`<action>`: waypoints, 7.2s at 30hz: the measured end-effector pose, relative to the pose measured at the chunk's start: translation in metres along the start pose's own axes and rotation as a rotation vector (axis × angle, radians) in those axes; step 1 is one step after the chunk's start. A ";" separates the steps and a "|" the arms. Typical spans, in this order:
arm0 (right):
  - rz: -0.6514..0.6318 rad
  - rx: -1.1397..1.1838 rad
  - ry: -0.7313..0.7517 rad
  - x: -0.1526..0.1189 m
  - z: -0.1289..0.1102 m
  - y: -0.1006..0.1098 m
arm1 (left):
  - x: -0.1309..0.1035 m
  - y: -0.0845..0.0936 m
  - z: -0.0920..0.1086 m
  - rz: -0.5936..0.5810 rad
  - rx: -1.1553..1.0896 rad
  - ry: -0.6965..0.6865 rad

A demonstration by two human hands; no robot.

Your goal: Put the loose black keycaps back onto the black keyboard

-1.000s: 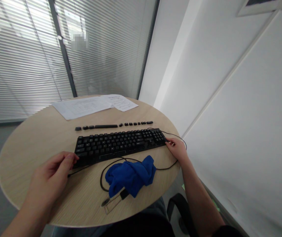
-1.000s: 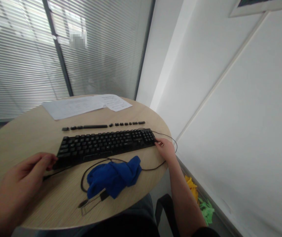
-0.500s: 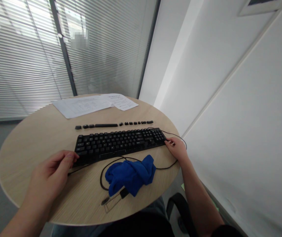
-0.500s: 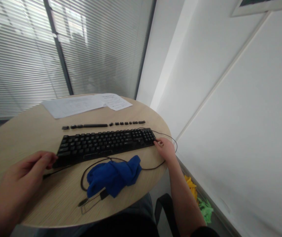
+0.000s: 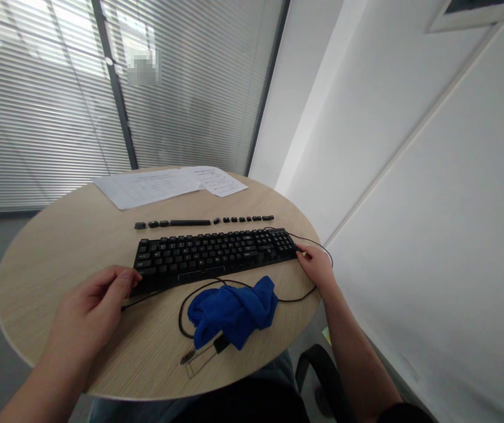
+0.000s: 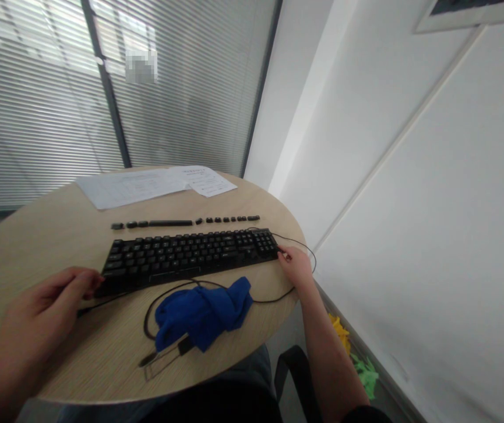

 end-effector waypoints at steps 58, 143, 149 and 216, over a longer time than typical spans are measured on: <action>-0.612 -0.489 0.007 0.044 -0.025 -0.008 | -0.001 -0.008 0.008 -0.009 -0.024 -0.067; -0.096 0.012 -0.133 -0.012 0.051 -0.027 | 0.152 -0.028 -0.041 -0.153 0.405 -0.212; -0.135 -0.012 -0.175 -0.014 0.049 -0.026 | 0.152 -0.016 -0.038 -0.083 0.339 -0.192; -0.208 -0.154 -0.294 -0.017 0.052 -0.016 | -0.007 0.000 0.010 -0.182 0.310 -0.504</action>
Point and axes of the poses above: each hand's wrist, its own x-axis towards the middle knuckle, its own y-axis out of the back of the hand, z = x × y, the point moved 10 cm from there along x, towards the middle knuckle, and after that the axes turned 1 degree about y, right-handed, at the moved point
